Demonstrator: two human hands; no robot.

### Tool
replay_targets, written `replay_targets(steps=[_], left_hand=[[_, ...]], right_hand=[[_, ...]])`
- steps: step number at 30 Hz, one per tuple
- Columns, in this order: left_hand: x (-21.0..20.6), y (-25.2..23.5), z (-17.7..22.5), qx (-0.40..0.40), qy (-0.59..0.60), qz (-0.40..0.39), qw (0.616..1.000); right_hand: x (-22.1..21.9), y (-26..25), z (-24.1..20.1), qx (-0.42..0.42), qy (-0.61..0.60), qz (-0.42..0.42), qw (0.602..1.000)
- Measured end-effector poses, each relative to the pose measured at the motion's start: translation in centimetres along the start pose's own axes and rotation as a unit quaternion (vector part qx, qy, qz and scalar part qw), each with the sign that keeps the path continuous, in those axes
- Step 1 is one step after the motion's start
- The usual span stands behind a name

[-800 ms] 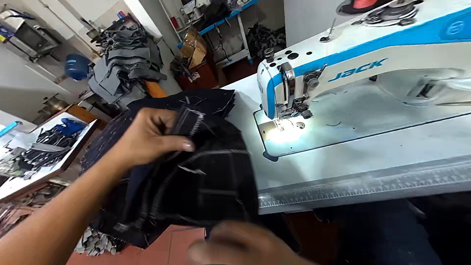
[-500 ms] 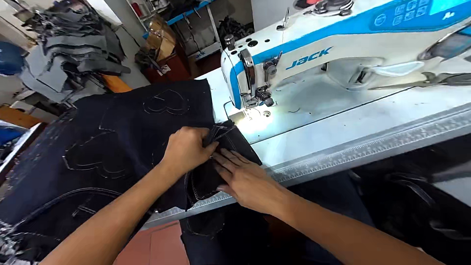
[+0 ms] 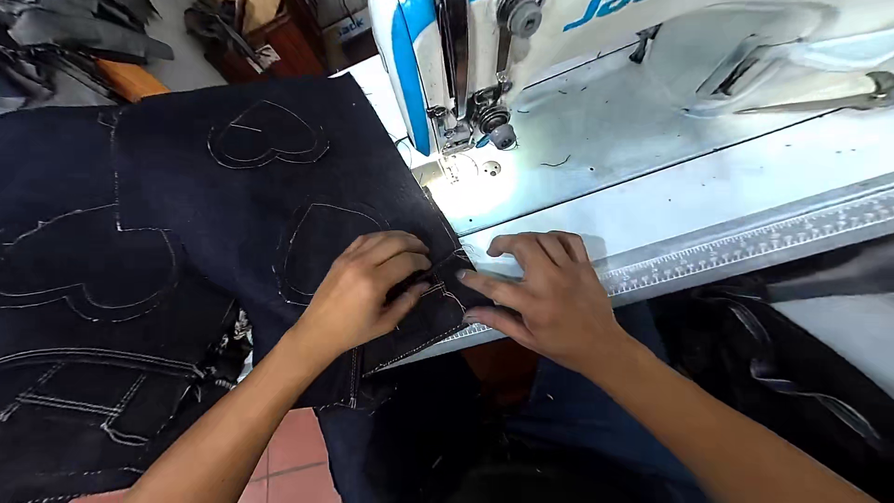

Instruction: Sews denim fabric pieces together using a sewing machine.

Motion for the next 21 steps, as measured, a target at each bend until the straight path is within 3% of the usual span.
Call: replay_targets(steps=[4, 8, 18, 21], left_hand=[[1.4, -0.4, 1.5, 0.029, -0.043, 0.170, 0.984], [-2.7, 0.8, 1.6, 0.031, 0.052, 0.092, 0.994], [-1.8, -0.3, 0.5, -0.017, 0.058, 0.019, 0.998], [-1.8, 0.0, 0.1, -0.013, 0.075, 0.043, 0.996]], right_hand=[[0.0, -0.1, 0.0, 0.011, -0.013, -0.022, 1.000], [0.1, 0.2, 0.2, 0.012, -0.030, -0.012, 0.999], [0.3, 0.2, 0.1, 0.000, -0.033, -0.017, 0.999], [0.2, 0.2, 0.1, -0.005, -0.028, -0.015, 0.999]])
Point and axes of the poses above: each hand's wrist, its own y-axis away from the middle knuckle, its own x-axis out of the back of the hand, z = x × y, the point moved 3 cm from there along -y, towards the middle knuckle, and after that the axes turned 1 degree about x, right-handed, at the moved point
